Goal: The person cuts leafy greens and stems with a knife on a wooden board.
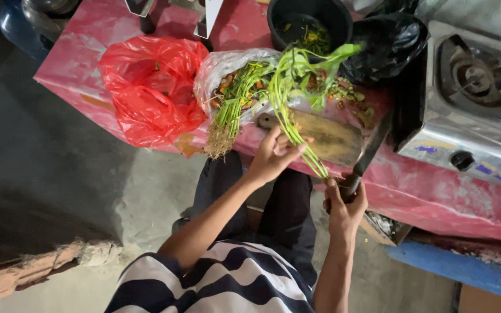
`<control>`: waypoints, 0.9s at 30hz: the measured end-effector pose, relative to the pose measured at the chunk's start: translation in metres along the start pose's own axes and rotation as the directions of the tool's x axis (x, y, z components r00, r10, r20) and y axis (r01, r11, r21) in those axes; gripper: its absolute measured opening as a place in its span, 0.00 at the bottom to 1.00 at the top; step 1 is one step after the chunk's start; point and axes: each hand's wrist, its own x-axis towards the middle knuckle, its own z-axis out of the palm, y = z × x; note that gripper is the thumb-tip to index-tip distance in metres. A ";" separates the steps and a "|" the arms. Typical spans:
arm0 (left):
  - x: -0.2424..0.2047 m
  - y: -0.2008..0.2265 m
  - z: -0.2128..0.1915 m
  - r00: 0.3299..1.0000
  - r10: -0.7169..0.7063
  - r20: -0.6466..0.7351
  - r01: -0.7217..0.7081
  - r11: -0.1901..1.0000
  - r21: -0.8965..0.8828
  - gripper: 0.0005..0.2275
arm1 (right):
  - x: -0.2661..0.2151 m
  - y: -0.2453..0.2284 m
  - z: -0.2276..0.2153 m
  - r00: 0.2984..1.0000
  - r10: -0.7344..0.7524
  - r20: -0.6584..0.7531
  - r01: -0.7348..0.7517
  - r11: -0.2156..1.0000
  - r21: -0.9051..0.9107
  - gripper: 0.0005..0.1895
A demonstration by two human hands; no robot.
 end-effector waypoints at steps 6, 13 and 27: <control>0.018 -0.019 -0.028 0.995 0.103 -0.003 -0.103 0.994 -0.022 0.19 | 0.022 0.013 -0.010 0.995 -0.097 0.006 0.097 0.995 -0.021 0.18; -0.001 -0.032 -0.060 0.989 -0.114 -0.098 0.144 0.521 0.842 0.28 | 0.088 0.038 -0.038 0.948 -0.316 0.032 0.302 0.865 -0.400 0.12; 0.050 -0.076 -0.007 0.926 0.144 0.348 -0.361 0.074 0.930 0.12 | -0.019 0.002 -0.035 1.000 -0.001 0.023 0.014 0.804 -0.594 0.15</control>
